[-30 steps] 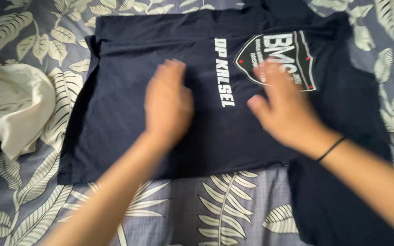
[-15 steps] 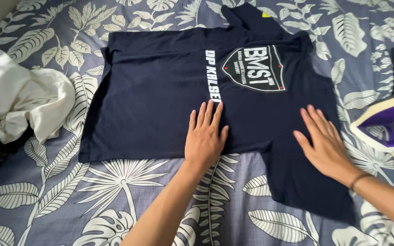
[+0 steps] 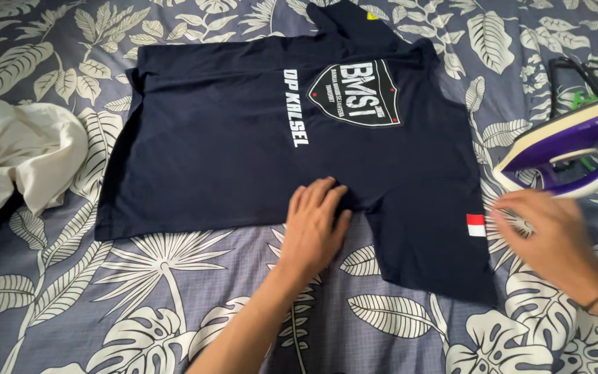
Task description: The person selects a dark blue t-shirt from a pile of clothes on a bed, lays it flat, and irons the front surface using a purple iron. The person smooths the fabric with one hand while moving the iron with the other, covering the sleeves and main body of the shirt.
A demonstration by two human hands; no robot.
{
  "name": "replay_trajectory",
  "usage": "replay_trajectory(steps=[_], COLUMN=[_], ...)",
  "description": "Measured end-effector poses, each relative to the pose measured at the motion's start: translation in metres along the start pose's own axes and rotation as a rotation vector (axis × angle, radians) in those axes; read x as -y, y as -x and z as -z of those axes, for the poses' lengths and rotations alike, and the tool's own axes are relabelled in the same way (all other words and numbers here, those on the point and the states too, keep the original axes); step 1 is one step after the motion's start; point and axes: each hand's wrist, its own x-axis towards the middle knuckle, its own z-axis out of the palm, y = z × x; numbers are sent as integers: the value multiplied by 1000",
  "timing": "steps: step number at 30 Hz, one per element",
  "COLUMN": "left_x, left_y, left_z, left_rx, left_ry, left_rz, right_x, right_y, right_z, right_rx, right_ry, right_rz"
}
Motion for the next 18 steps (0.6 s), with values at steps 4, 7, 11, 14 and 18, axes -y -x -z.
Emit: replay_trajectory(steps=[4, 7, 11, 14, 18], left_x=[-26, -38, -41, -43, -49], left_y=[5, 8, 12, 11, 7], left_z=[-6, -10, -11, -6, 3], left_rx=[42, 75, 116, 103, 74], left_ry=[106, 71, 62, 77, 121], left_rz=[-90, -166, -108, -100, -89], right_x=[-39, -64, -96, -93, -65], right_y=[19, 20, -3, -10, -52], right_z=[9, 10, 7, 0, 15], right_rx=[-374, -435, -399, -295, -309], right_ry=[-81, -291, -543, -744, -835], right_rz=[13, -128, -360, -201, -229])
